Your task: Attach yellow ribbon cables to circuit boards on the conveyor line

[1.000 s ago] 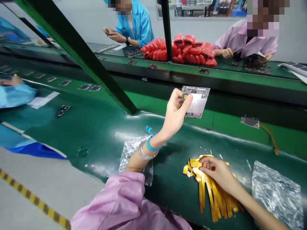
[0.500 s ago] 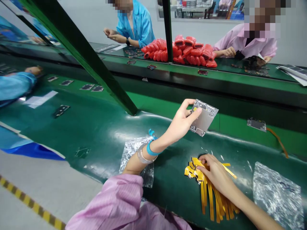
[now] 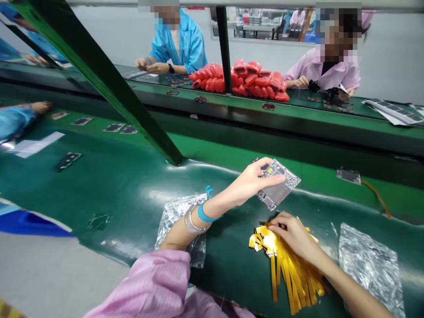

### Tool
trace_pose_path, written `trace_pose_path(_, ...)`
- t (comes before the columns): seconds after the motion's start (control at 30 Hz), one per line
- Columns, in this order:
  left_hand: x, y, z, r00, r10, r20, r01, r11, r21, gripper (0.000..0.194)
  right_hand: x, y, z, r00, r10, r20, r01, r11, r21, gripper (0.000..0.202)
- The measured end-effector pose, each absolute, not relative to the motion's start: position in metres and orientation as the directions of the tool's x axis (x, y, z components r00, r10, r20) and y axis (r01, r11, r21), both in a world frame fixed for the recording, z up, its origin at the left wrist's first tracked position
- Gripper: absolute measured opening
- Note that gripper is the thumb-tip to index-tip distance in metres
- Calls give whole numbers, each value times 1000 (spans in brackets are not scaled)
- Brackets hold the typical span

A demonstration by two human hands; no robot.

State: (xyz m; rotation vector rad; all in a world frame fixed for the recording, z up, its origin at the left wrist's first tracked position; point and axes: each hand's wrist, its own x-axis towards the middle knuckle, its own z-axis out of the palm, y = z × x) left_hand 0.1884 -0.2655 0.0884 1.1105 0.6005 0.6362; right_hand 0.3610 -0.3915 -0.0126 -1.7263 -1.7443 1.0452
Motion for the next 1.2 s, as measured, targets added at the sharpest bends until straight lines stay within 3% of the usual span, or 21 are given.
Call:
trace_pose_path(0.13,188,-271,87,685,719,-118,-102,255,961,39,375,-402,17,27,997,-77,563,-78,-823,25)
trace_pose_path(0.3,189,-288,88,703,708,-70,42,57,998,33,380,-418,66,400,901,169,356,17,-934,21)
trace_pose_path(0.57,186,-317,94,745,667,2,130,-149,980,20,369,-418,70,348,923,167,520,-42,-853,31)
trace_pose_path(0.73,184,-322,94,734,679,30,188,-246,951,23,372,-420,69,374,896,238,580,-26,-814,24)
trace_pose_path(0.87,184,-324,91,727,685,47,215,-293,932,22,373,-420,69,296,913,281,654,21,-757,21)
trace_pose_path(0.97,188,-318,87,729,684,10,164,-190,968,20,373,-420,67,211,921,329,700,93,-709,15)
trace_pose_path(1.03,192,-310,84,741,670,-49,71,-5,997,22,374,-422,67,184,926,331,683,122,-720,9)
trace_pose_path(1.13,198,-297,81,769,608,-197,9,299,954,37,376,-427,70,213,953,213,539,67,-840,27)
trace_pose_path(1.2,200,-292,80,773,577,-265,29,384,923,43,379,-430,73,248,963,102,426,-14,-905,33)
